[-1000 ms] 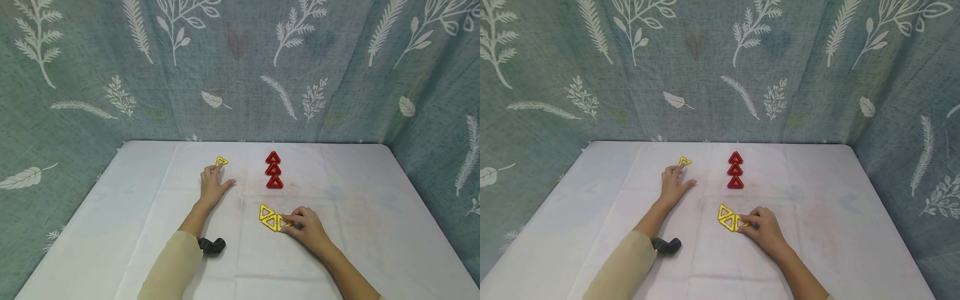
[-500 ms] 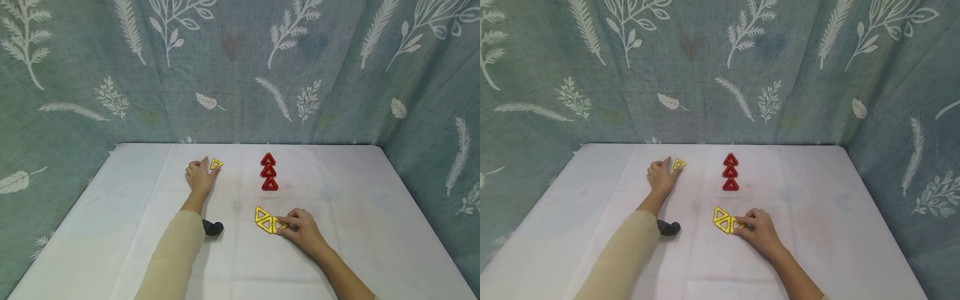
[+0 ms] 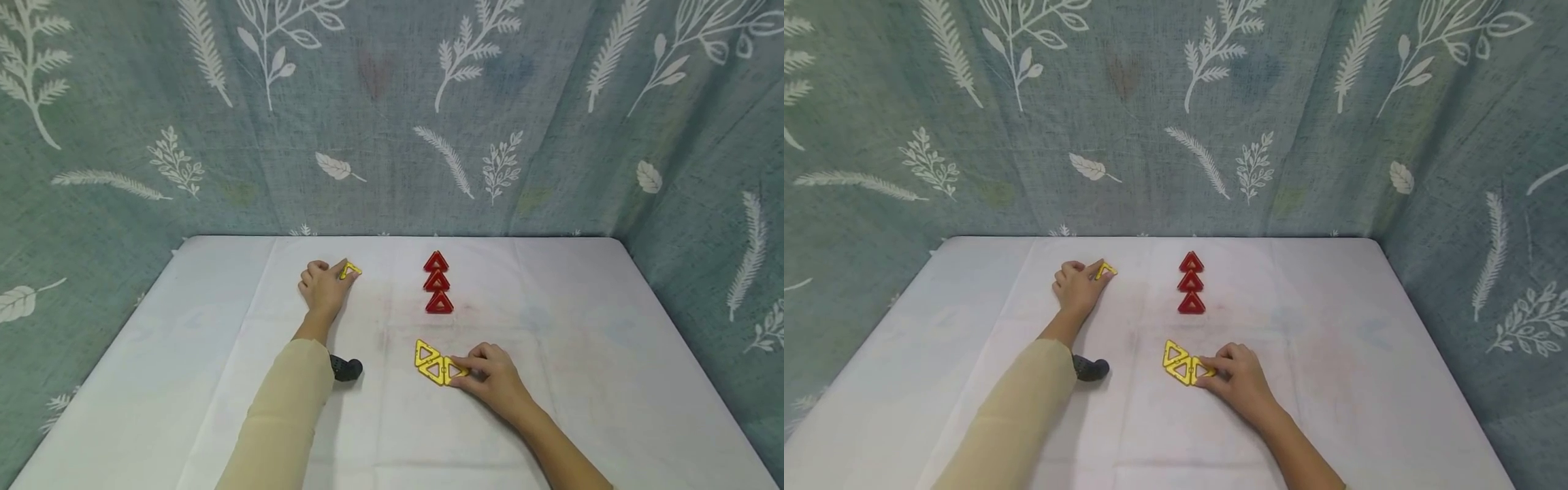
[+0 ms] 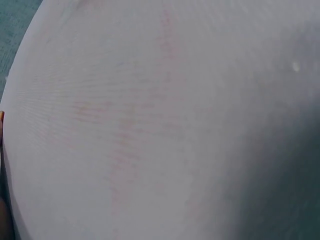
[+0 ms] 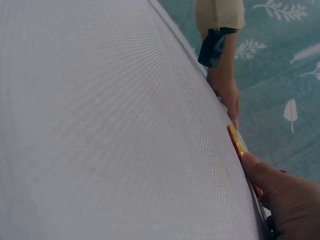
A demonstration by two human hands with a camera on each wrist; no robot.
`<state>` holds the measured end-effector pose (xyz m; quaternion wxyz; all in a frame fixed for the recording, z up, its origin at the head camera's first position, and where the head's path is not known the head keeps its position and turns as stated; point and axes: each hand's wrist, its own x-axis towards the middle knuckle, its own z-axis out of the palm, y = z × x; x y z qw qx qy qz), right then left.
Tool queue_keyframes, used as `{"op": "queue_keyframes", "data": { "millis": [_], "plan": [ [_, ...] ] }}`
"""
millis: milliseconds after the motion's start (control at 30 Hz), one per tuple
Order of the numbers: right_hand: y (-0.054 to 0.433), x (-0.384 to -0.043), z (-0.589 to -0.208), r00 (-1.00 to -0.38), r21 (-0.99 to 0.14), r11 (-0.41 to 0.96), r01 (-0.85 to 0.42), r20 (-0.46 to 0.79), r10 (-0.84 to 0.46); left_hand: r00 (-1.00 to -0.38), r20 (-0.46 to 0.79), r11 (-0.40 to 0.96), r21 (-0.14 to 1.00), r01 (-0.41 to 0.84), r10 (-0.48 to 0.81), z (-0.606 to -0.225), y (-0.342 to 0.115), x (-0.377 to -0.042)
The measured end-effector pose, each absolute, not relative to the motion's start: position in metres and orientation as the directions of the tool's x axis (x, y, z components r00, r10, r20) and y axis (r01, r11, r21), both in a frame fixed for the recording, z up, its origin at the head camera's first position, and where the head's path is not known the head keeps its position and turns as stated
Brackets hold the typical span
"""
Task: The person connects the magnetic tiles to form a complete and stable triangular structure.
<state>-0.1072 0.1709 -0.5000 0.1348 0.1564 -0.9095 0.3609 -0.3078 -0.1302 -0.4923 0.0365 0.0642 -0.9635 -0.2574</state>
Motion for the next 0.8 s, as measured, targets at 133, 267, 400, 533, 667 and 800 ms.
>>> {"op": "queue_keyframes", "data": {
  "millis": [133,267,400,533,667,800],
  "plan": [
    [0.171,-0.108,-0.5,-0.912,-0.613,0.688,-0.388,0.364,-0.191,-0.99,0.032,0.862,0.495,-0.107,-0.141,-0.491,-0.13,-0.307],
    [0.171,-0.108,-0.499,-0.92,-0.622,0.689,-0.373,0.347,-0.184,-0.99,0.04,0.859,0.503,-0.094,-0.132,-0.488,-0.13,-0.306],
    [0.17,-0.107,-0.499,-0.925,-0.623,0.694,-0.36,0.334,-0.18,-0.991,0.04,0.851,0.518,-0.086,-0.125,-0.488,-0.132,-0.305],
    [0.17,-0.107,-0.499,-0.928,-0.624,0.696,-0.356,0.326,-0.181,-0.992,0.022,0.833,0.545,-0.094,-0.127,-0.487,-0.134,-0.305],
    [0.17,-0.107,-0.499,-0.933,-0.627,0.7,-0.343,0.317,-0.174,-0.993,0.009,0.814,0.573,-0.091,-0.117,-0.486,-0.135,-0.303],
    [0.17,-0.107,-0.498,-0.932,-0.63,0.695,-0.345,0.319,-0.174,-0.995,-0.007,0.812,0.577,-0.086,-0.101,-0.481,-0.137,-0.301]
  ]
}}
